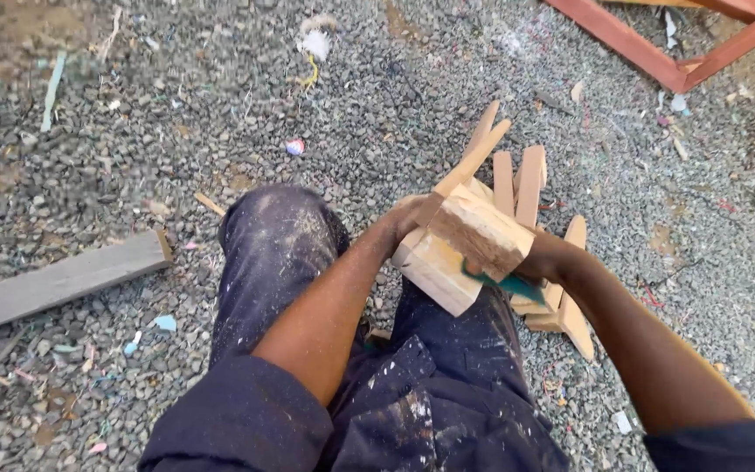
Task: Sanding various wooden furniture components by hand using a sanding block to smooth the surfaces.
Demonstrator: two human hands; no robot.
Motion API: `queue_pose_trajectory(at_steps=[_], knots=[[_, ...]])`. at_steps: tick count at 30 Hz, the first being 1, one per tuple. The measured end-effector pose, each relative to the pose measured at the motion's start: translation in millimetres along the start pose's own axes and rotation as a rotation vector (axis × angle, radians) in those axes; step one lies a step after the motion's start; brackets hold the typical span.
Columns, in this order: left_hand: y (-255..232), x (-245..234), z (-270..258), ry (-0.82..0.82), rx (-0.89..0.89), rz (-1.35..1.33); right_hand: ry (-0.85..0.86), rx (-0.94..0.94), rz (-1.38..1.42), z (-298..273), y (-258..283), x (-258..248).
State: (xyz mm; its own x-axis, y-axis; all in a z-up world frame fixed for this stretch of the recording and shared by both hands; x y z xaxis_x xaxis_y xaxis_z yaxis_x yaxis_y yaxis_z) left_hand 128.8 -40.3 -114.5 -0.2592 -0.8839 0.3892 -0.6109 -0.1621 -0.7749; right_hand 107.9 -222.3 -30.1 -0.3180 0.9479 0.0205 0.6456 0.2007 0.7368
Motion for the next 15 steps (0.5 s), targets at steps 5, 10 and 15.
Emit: queue_pose_trajectory(at_steps=[5, 10, 15], knots=[[-20, 1, -21, -0.102, 0.038, 0.111, 0.008, 0.0, 0.022, 9, 1, 1], [-23, 12, -40, -0.063, -0.012, 0.133, 0.03, -0.004, 0.059, 12, -6, -4], [-35, 10, -41, -0.075, 0.023, 0.17, 0.05, -0.008, 0.091, 12, -9, -18]])
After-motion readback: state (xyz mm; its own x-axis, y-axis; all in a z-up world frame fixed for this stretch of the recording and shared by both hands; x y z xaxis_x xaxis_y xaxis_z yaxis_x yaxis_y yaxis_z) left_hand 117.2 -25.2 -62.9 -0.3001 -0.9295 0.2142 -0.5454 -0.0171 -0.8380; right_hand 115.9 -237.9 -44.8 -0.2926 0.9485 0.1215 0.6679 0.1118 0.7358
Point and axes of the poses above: each hand's wrist, its own z-axis towards the middle knuckle, its own x-axis out of the palm, y = z × x, the point moved 10 cm from there along z, towards the middle knuckle, and after that the axes turned 6 degrees about z, right-handed, at the moved point
